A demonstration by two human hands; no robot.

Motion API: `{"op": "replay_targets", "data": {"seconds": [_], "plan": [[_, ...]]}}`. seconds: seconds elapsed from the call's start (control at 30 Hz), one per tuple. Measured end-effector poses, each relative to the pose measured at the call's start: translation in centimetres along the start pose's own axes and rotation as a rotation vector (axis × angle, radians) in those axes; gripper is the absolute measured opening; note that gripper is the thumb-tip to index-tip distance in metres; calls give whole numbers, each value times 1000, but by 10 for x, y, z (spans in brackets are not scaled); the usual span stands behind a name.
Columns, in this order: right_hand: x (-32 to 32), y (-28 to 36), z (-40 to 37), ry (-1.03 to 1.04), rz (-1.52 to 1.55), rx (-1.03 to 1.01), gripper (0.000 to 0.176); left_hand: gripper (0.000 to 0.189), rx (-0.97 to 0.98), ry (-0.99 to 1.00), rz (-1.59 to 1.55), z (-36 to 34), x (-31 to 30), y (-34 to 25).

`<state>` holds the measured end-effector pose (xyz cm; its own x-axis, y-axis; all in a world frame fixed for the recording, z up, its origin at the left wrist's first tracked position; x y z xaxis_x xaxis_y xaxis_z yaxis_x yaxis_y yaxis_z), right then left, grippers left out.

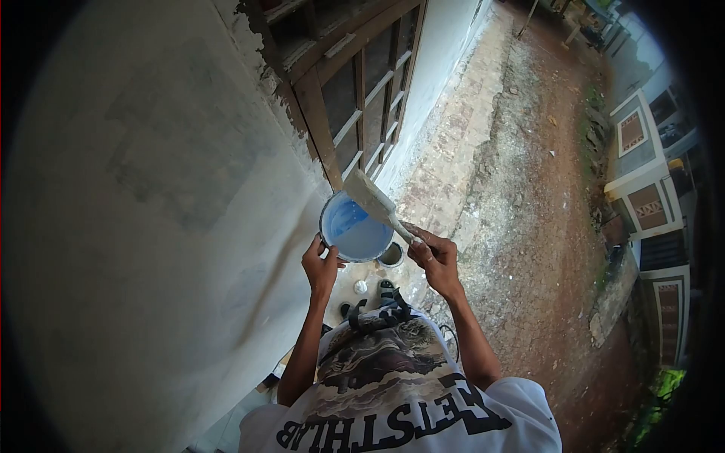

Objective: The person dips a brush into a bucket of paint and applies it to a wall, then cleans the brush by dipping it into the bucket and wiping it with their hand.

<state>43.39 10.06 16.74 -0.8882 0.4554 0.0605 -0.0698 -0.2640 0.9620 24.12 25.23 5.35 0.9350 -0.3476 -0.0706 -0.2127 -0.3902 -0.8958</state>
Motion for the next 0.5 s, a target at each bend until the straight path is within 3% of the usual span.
{"op": "replay_targets", "data": {"seconds": [0.5], "plan": [[-2, -104, -31, 4, -68, 122, 37, 40, -9, 23, -45, -1, -2, -2]]}}
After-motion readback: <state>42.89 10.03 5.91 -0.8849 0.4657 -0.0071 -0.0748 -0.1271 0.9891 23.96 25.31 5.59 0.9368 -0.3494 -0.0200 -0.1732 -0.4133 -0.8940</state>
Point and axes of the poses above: each hand's wrist, its own z-axis towards the middle knuckle, its own x-axis out of the palm, y = z × x, the point moved 6 cm from there along z, towards the middle knuckle, and after that the axes turned 15 degrees about -x, right-handed, at the moved point
